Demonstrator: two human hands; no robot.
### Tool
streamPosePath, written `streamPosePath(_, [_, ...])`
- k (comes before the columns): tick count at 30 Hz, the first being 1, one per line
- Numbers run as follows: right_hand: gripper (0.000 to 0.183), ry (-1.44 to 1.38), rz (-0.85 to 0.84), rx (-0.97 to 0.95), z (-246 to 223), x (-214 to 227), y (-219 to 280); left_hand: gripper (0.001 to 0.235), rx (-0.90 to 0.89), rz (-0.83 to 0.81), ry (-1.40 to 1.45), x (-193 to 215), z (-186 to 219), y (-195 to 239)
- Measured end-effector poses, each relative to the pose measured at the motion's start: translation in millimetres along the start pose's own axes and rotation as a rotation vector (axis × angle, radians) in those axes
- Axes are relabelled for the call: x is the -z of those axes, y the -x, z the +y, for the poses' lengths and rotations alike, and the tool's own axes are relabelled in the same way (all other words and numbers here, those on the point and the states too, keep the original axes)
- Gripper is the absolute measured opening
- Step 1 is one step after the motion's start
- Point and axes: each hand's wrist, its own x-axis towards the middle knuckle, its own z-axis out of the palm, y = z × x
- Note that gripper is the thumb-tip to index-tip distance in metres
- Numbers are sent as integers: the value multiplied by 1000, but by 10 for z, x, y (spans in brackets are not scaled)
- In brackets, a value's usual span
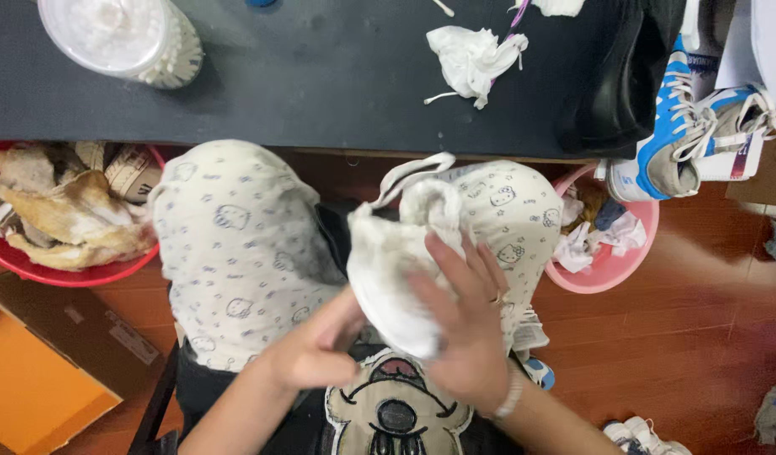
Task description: The person cleans a black high-heeled shoe using a white cloth and cotton swabs. They wipe the sole, heel, and upper parts of the shoe, then use a cotton swab for detailed cleaning of the heel area.
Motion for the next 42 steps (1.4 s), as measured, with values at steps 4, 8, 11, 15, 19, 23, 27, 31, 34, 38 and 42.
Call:
streamPosePath(4, [52, 34, -64, -15, 147, -22, -332, 105, -5, -25, -251, 6, -80, -54])
streamPosePath(8, [36, -393, -162, -258, 871, -1, -758, 98, -5, -131, -528, -7, 35, -95])
streamPosePath(11, [31, -635, 76, -620, 1633, 55, -1181, 92, 7, -172, -360, -108, 313, -51])
streamPosePath(15, [44, -1198, 401, -624, 2214, 178, -1276, 77, -106, -138, -243, -313, 657, -153])
streamPosePath(19, [73, -964, 289, -690, 2076, 137, -1053, 40, -256, 19, -579, -537, 1040, -443])
streamPosePath(23, [65, -865, 429, -517, 1728, -120, -846, 30, -173, 230, -654, -832, 1448, -708])
streamPosePath(27, [58, -1210, 484, -603, 1314, -318, -682, 20, -296, 314, -863, -1126, 1763, -897])
streamPosePath(31, [60, -1539, 445, -622, 915, -361, -547, 18, -680, 113, -1179, -1145, 1964, -994])
streamPosePath(34, [61, -1825, 345, -541, 752, -326, -593, 24, -639, -132, -1227, -914, 1916, -1124])
streamPosePath(38, [63, -2315, -5, -290, 720, -361, -854, 26, -484, -212, -1436, -626, 1677, -987])
streamPosePath(42, [65, -2295, -142, -242, 848, -771, -881, 23, -350, -45, -1493, -255, 1486, -660])
